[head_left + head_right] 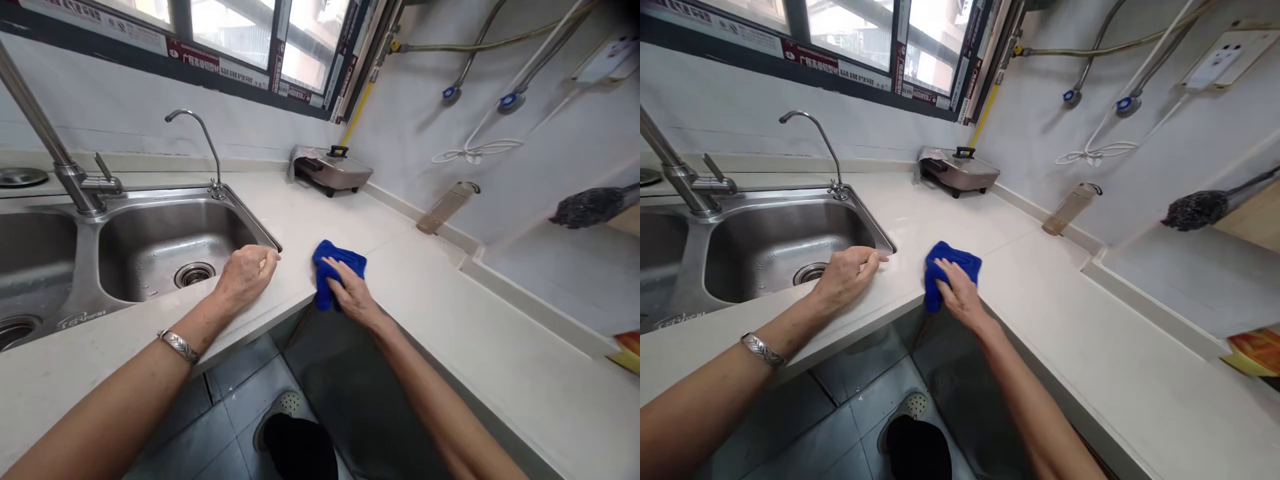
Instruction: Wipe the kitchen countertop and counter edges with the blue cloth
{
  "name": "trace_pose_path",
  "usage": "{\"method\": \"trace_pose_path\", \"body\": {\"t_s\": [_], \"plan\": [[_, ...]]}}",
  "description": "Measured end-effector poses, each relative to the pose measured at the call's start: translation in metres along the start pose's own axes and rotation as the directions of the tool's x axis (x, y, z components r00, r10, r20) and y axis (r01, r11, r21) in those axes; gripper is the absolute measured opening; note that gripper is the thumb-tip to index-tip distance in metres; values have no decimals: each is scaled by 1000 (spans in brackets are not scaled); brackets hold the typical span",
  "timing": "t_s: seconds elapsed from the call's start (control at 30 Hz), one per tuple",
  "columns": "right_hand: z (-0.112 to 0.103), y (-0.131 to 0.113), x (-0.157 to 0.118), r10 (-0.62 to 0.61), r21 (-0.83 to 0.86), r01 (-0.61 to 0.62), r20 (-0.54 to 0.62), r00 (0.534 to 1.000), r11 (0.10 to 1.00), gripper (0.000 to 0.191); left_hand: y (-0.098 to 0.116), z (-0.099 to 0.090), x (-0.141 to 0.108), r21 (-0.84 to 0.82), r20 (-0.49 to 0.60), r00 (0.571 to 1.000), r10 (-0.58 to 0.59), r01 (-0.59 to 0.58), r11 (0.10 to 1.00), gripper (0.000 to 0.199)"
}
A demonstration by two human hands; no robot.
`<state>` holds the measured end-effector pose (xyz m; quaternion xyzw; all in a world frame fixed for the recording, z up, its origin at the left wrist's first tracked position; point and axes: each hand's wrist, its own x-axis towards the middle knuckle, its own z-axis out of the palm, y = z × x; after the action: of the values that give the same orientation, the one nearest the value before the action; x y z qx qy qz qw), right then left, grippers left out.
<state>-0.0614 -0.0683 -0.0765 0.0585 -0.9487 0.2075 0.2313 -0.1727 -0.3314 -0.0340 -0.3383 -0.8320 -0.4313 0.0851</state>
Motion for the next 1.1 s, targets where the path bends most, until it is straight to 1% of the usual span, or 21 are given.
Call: {"method": "trace_pose_path", "body": {"t_s": [0.07, 0.13, 0.2, 0.27, 0.3, 0.33, 0.4, 0.47, 0.57, 0.6, 0.67, 0.7, 0.73, 0.77, 0.83, 0.9, 0.93, 0.97, 1.0, 1.07, 1.1], "plan": [[24, -32, 4, -79, 12, 79, -4, 997, 997, 46, 2, -1, 2, -13, -21, 1000, 13, -13, 1000, 41], [44, -72, 3, -153, 46, 155, -42, 987, 987, 46, 6, -5, 5, -28, -53, 998, 26, -27, 999, 42], [59, -115, -1, -215, 97, 222, -76, 974, 970, 48, 11, -13, 5, -45, -93, 995, 24, -28, 999, 45], [68, -153, -5, -260, 145, 261, -22, 965, 955, 53, 17, -25, 2, -59, -114, 994, 1, -8, 998, 46], [72, -168, -5, -277, 167, 268, 31, 960, 949, 55, 21, -31, -1, -64, -97, 995, -9, 3, 998, 47], [76, -180, -4, -272, 171, 257, 73, 960, 951, 53, 23, -38, -5, -64, -56, 998, -15, 12, 998, 47], [81, -193, -1, -290, 163, 271, 111, 951, 949, 50, 27, -49, -17, -38, 71, 997, -21, 24, 999, 50], [85, -195, 5, -319, 138, 301, 130, 939, 944, 50, 30, -56, -31, 39, 169, 985, -26, 20, 999, 51], [80, -192, 13, -337, 106, 323, 159, 928, 940, 60, 34, -61, -52, 164, 198, 980, -38, 5, 986, 51], [73, -190, 14, -348, 109, 334, 166, 923, 936, 63, 36, -63, -56, 188, 216, 975, -57, 16, 982, 53], [49, -181, 9, -393, 131, 375, 165, 904, 918, 64, 42, -68, -61, 226, 268, 956, -119, 58, 972, 58], [33, -173, 3, -425, 141, 406, 142, 894, 903, 61, 46, -71, -60, 252, 300, 941, -159, 82, 964, 60], [15, -160, -5, -423, 135, 408, 103, 901, 903, 54, 51, -74, -59, 287, 338, 920, -196, 98, 953, 62], [-5, -144, -16, -398, 118, 389, 59, 916, 914, 48, 55, -75, -57, 327, 382, 897, -225, 96, 940, 64], [-46, -101, -42, -317, 54, 318, -27, 948, 947, 39, 64, -71, -55, 433, 463, 849, -254, 33, 901, 64], [-83, -52, -72, -240, -16, 240, -87, 967, 971, 38, 69, -55, -58, 552, 493, 826, -273, -54, 832, 62], [-99, -28, -87, -207, -46, 203, -109, 972, 978, 39, 70, -44, -62, 608, 476, 832, -285, -77, 790, 63], [-112, -6, -102, -170, -89, 160, -116, 979, 983, 41, 70, -32, -67, 665, 435, 851, -293, -85, 742, 64], [-123, 14, -116, -127, -197, 106, -97, 987, 975, 44, 68, -19, -72, 716, 381, 876, -295, -77, 694, 66], [-137, 44, -140, -45, -340, 45, 9, 999, 939, 49, 61, 3, -80, 795, 269, 935, -232, -79, 602, 67], [-140, 54, -149, 3, -376, 24, 71, 997, 926, 51, 57, 12, -81, 817, 243, 952, -188, -96, 569, 65]]}}
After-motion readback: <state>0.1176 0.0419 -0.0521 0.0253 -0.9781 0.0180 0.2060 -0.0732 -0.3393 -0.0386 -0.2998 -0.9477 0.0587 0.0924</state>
